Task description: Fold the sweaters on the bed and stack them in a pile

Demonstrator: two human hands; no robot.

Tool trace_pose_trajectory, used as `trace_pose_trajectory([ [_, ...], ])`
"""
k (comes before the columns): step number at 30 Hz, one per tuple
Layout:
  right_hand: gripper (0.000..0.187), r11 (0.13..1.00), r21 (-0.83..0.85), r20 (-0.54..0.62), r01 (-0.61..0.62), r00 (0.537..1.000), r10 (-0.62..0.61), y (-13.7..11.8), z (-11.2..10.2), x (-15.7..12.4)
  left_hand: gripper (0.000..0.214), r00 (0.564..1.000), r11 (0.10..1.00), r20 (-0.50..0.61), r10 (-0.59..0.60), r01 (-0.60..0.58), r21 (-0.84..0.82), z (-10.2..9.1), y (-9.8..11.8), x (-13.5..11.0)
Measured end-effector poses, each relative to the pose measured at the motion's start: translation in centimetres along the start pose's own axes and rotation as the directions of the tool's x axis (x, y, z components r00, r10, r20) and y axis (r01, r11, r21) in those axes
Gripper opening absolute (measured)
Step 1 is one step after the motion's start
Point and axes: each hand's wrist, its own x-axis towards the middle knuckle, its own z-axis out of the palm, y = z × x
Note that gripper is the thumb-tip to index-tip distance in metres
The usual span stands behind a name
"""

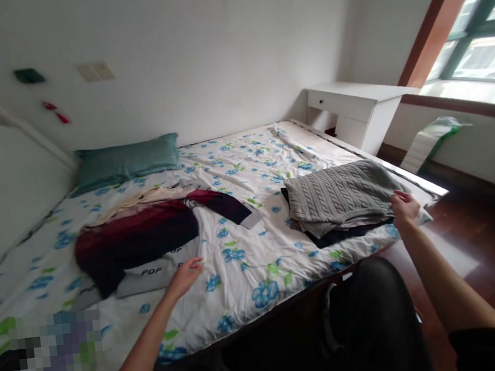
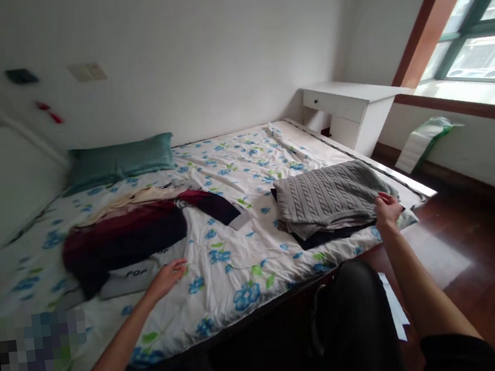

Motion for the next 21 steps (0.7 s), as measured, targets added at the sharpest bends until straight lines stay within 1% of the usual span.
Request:
trace_pose_trajectory([
  [1,0.042,0.999,0.04,0.063,-0.016,0.998,0.014,-0.9,2.3,-1.6,0.041,0.998,0.996,-0.07,-0.004,0.011,0.094,-1.8,-1.8,0.0],
  [2,0.045,0.996,0.079,0.155,-0.031,0.988,0.018,-1.8,4.7,-3.5,0.035,0.992,0.983,-0.129,-0.009,0.032,0.179,-3.2,-3.3,0.0],
  [3,0.047,0.993,0.108,0.271,-0.036,0.963,0.005,-2.6,6.9,-5.7,0.032,0.984,0.966,-0.175,-0.015,0.059,0.252,-4.1,-4.5,-0.1],
  [4,0.05,0.992,0.122,0.398,-0.029,0.917,-0.022,-3.1,9.1,-8.2,0.032,0.978,0.945,-0.207,-0.022,0.087,0.314,-4.7,-5.4,-0.2],
  [5,0.052,0.993,0.119,0.518,-0.014,0.854,-0.051,-3.3,10.9,-10.8,0.035,0.974,0.925,-0.225,-0.025,0.107,0.363,-4.9,-6.1,-0.3],
  [6,0.054,0.995,0.098,0.639,0.012,0.766,-0.073,-3.2,12.4,-13.4,0.038,0.974,0.91,-0.228,-0.017,0.11,0.4,-4.9,-6.4,-0.3],
  [7,0.054,0.997,0.056,0.755,0.056,0.651,-0.079,-2.8,13.6,-16.0,0.042,0.976,0.899,-0.218,-0.003,0.098,0.428,-4.6,-6.5,-0.4],
  [8,0.055,0.992,-0.007,0.862,0.125,0.503,-0.057,-2.2,14.5,-18.5,0.045,0.981,0.89,-0.193,0.018,0.072,0.451,-4.2,-6.5,-0.5],
  [9,0.055,0.97,-0.082,0.946,0.228,0.324,0.003,-1.4,15.0,-20.8,0.048,0.987,0.882,-0.158,0.042,0.037,0.47,-3.6,-6.5,-0.6],
  [10,0.056,0.921,-0.142,0.985,0.363,0.141,0.096,-0.5,15.3,-22.8,0.051,0.99,0.875,-0.124,0.067,0.001,0.484,-3.0,-6.3,-0.6],
  [11,0.058,0.843,-0.168,0.979,0.51,-0.012,0.202,0.3,15.4,-24.6,0.054,0.991,0.868,-0.099,0.086,-0.026,0.495,-2.4,-6.2,-0.7],
  [12,0.061,0.751,-0.159,0.949,0.641,-0.112,0.296,1.1,15.5,-26.1,0.057,0.992,0.863,-0.085,0.096,-0.041,0.503,-1.9,-6.2,-0.7],
  [13,0.062,0.667,-0.131,0.923,0.734,-0.155,0.353,1.6,15.5,-27.2,0.06,0.992,0.86,-0.079,0.1,-0.046,0.508,-1.5,-6.1,-0.7],
  [14,0.061,0.608,-0.105,0.917,0.787,-0.161,0.366,2.0,15.5,-28.1,0.061,0.992,0.86,-0.076,0.1,-0.048,0.507,-1.1,-6.1,-0.6],
  [15,0.058,0.582,-0.09,0.925,0.808,-0.148,0.349,2.2,15.5,-28.8,0.062,0.992,0.865,-0.074,0.1,-0.05,0.499,-1.0,-6.0,-0.5],
  [16,0.054,0.584,-0.084,0.935,0.808,-0.14,0.327,2.2,15.6,-29.2,0.061,0.992,0.875,-0.072,0.1,-0.054,0.481,-0.9,-6.0,-0.2],
  [17,0.05,0.599,-0.082,0.938,0.796,-0.142,0.317,2.2,15.7,-29.5,0.058,0.992,0.892,-0.072,0.101,-0.058,0.448,-1.0,-5.9,0.1],
  [19,0.047,0.625,-0.078,0.929,0.776,-0.171,0.328,2.1,15.8,-29.8,0.05,0.991,0.928,-0.077,0.107,-0.072,0.366,-1.6,-5.9,1.0],
  [20,0.046,0.625,-0.076,0.924,0.777,-0.18,0.337,2.1,15.7,-30.0,0.047,0.99,0.939,-0.085,0.112,-0.078,0.336,-1.9,-5.9,1.5],
  [21,0.046,0.618,-0.076,0.925,0.782,-0.177,0.337,2.2,15.6,-30.2,0.045,0.988,0.942,-0.099,0.118,-0.08,0.325,-2.3,-5.9,1.9],
])
